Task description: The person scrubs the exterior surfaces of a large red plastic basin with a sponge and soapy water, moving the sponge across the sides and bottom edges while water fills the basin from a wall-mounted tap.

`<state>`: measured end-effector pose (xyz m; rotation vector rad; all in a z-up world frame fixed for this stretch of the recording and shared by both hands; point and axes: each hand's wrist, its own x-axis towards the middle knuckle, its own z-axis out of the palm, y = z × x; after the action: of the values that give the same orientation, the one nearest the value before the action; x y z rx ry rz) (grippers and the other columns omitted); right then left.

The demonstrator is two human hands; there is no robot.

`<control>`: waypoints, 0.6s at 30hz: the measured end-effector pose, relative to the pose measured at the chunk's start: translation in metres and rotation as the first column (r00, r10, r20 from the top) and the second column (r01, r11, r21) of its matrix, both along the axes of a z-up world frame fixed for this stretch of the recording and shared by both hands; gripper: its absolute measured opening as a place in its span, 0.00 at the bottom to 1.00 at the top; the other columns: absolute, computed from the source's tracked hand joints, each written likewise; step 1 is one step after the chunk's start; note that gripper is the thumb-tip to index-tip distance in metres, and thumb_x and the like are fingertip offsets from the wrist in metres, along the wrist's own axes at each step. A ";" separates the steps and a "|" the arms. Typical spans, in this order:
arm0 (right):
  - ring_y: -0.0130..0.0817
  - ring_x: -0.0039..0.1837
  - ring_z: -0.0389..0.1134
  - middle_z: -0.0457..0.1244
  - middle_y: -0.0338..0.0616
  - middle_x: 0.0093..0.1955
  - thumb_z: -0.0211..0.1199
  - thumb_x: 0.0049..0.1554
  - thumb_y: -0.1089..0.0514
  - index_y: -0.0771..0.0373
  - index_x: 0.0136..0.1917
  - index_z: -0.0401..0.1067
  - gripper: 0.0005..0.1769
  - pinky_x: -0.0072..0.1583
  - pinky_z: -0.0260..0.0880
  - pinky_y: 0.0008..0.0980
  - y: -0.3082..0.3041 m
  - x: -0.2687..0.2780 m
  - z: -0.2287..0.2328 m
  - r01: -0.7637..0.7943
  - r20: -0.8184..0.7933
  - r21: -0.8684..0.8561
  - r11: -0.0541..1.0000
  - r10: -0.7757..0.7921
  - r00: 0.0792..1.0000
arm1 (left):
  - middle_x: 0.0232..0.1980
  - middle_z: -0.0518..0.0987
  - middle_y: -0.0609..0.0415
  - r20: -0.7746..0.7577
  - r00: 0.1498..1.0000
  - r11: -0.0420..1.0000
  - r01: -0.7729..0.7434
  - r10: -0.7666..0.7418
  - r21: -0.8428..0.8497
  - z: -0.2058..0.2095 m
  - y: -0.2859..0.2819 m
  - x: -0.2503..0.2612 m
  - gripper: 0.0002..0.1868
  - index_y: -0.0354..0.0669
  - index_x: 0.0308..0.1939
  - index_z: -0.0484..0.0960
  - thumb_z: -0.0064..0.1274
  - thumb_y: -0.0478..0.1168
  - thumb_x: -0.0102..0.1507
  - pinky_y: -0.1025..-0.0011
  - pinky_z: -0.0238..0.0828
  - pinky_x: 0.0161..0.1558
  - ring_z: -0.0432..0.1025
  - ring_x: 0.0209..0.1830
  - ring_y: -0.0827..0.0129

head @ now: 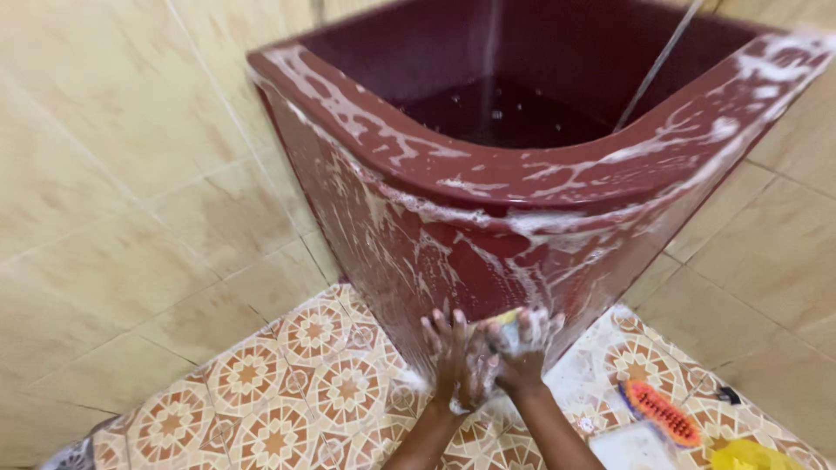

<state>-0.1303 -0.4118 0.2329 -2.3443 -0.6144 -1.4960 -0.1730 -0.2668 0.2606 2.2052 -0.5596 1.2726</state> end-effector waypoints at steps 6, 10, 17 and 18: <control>0.60 0.89 0.26 0.26 0.59 0.88 0.50 0.66 0.36 0.46 0.86 0.33 0.45 0.82 0.31 0.67 0.003 -0.022 0.187 -0.173 0.000 0.433 0.885 0.192 0.981 | 0.87 0.47 0.54 0.063 0.995 0.919 -0.090 0.072 0.384 0.187 -0.012 -0.023 0.34 0.61 0.82 0.56 0.41 0.56 0.72 0.34 0.18 0.77 0.37 0.87 0.49; 0.56 0.80 0.36 0.24 0.61 0.90 0.46 0.69 0.36 0.56 0.87 0.22 0.49 0.74 0.46 0.61 0.003 -0.032 0.255 -0.123 -0.123 0.747 0.654 0.317 0.940 | 0.87 0.47 0.57 0.307 0.951 0.754 -0.219 0.024 0.619 0.303 -0.030 -0.029 0.35 0.58 0.84 0.55 0.37 0.60 0.73 0.40 0.20 0.79 0.40 0.87 0.54; 0.51 0.89 0.23 0.20 0.57 0.88 0.49 0.69 0.41 0.55 0.86 0.18 0.50 0.85 0.34 0.57 0.045 -0.049 0.280 0.037 0.053 0.660 0.750 -0.095 0.994 | 0.86 0.46 0.52 -0.009 0.993 0.695 -0.079 0.121 0.714 0.345 -0.038 -0.020 0.36 0.54 0.84 0.49 0.28 0.59 0.74 0.47 0.27 0.81 0.42 0.85 0.56; 0.51 0.88 0.23 0.21 0.54 0.87 0.52 0.67 0.39 0.54 0.85 0.17 0.53 0.84 0.35 0.58 0.049 -0.051 0.275 0.111 0.097 0.595 0.796 -0.207 0.973 | 0.86 0.46 0.51 0.156 0.981 0.645 -0.195 0.118 0.739 0.335 -0.030 -0.021 0.34 0.56 0.84 0.50 0.29 0.57 0.75 0.48 0.26 0.81 0.42 0.86 0.56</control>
<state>-0.1816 -0.3624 0.5076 -1.8355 0.0403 -1.6564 -0.1938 -0.2970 0.5954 2.9323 -1.1249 1.3973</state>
